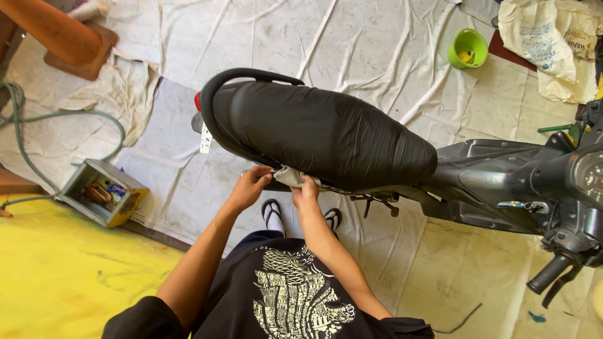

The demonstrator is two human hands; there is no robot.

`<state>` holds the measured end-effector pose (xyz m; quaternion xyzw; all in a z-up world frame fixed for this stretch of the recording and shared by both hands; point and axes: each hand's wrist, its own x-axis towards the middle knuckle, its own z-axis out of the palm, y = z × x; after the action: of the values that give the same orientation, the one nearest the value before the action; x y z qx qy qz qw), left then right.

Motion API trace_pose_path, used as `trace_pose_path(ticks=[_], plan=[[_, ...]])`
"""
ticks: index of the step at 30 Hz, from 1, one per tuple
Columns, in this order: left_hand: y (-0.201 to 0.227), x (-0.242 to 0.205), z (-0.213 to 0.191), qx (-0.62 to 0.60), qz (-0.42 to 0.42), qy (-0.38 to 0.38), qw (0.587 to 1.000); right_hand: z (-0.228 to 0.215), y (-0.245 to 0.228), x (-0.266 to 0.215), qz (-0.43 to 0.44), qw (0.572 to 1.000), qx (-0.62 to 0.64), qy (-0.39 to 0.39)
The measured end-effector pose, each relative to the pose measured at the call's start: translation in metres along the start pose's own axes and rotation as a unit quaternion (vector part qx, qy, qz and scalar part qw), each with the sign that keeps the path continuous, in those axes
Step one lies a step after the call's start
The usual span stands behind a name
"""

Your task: The person wipes the black seat of a motorcycle with a cloth, focusing on the rear and side areas. They repeatedly rub the surface and occasionally adjust their grip on the seat while standing in a workshop.

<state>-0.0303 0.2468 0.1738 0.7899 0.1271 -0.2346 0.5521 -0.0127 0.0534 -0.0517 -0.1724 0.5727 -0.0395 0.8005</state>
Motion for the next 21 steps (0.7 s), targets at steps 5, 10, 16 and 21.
trace_pose_path(ticks=[5,10,16,21], plan=[[0.023,-0.017,-0.015,-0.017,0.022,0.039,0.999,-0.07,-0.058,0.109,-0.063,0.998,0.015,0.018],[0.034,-0.015,-0.021,-0.028,0.043,0.055,0.997,-0.067,-0.107,0.033,-0.126,0.987,-0.1,0.016],[0.038,-0.01,-0.019,0.044,0.13,0.082,0.987,0.005,-0.019,-0.025,-0.116,0.943,-0.295,-0.104],[0.024,0.006,-0.018,0.106,0.11,0.047,0.987,-0.045,-0.041,0.079,-0.053,0.998,0.013,0.043]])
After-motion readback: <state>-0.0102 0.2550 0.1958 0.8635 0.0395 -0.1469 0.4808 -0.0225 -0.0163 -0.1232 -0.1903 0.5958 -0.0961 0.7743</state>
